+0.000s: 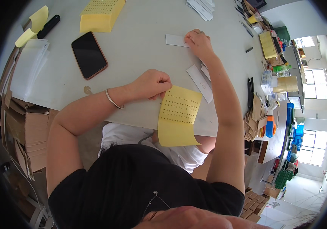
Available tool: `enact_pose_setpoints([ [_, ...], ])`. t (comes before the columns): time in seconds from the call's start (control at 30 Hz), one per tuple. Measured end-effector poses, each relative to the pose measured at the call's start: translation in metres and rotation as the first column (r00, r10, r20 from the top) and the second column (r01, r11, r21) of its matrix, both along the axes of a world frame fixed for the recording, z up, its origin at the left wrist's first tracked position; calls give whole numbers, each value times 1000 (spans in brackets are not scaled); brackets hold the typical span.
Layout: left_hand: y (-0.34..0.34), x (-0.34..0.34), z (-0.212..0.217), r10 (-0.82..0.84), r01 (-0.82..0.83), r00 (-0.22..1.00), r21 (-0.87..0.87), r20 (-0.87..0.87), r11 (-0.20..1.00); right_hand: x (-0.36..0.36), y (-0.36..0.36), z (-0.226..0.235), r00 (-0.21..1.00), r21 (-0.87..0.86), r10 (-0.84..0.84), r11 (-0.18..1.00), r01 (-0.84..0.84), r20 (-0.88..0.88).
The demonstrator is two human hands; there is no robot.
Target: The person organizes paper strips on the table, peels stickers from a yellow backing sheet, and attaches them to the strips by hand.
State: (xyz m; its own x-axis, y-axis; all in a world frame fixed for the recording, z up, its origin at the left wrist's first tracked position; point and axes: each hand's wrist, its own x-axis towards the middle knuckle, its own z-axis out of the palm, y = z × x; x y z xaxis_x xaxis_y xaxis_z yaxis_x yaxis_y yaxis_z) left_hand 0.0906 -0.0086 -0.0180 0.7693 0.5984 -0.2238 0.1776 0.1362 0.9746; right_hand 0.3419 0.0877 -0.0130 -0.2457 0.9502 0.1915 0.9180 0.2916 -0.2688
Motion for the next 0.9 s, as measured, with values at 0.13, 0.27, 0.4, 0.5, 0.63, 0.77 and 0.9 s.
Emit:
enact_pose_setpoints([
  [0.13,1,-3,0,2,-2,1000,13,-3,1000,-9,-4,5,988,-87,-106,992,96,-116],
  [0.27,2,-1,1,-20,20,1000,20,-8,1000,2,-12,22,990,-175,-24,984,0,-138],
  [0.4,2,2,1,-33,34,999,40,-16,999,-8,-22,37,989,-246,145,959,-142,-4],
  [0.5,1,1,4,-25,27,999,56,-35,998,-35,-27,31,988,-227,148,965,-133,50],
  [0.63,0,0,1,-20,21,999,29,-36,999,-61,-46,29,987,-186,86,976,-111,-137],
  [0.77,-1,-3,-2,-34,37,998,52,-43,998,-43,-75,32,964,-132,13,990,-50,-267],
  [0.9,0,4,0,-61,64,997,93,-41,994,33,-105,37,961,-26,-131,991,129,-245],
])
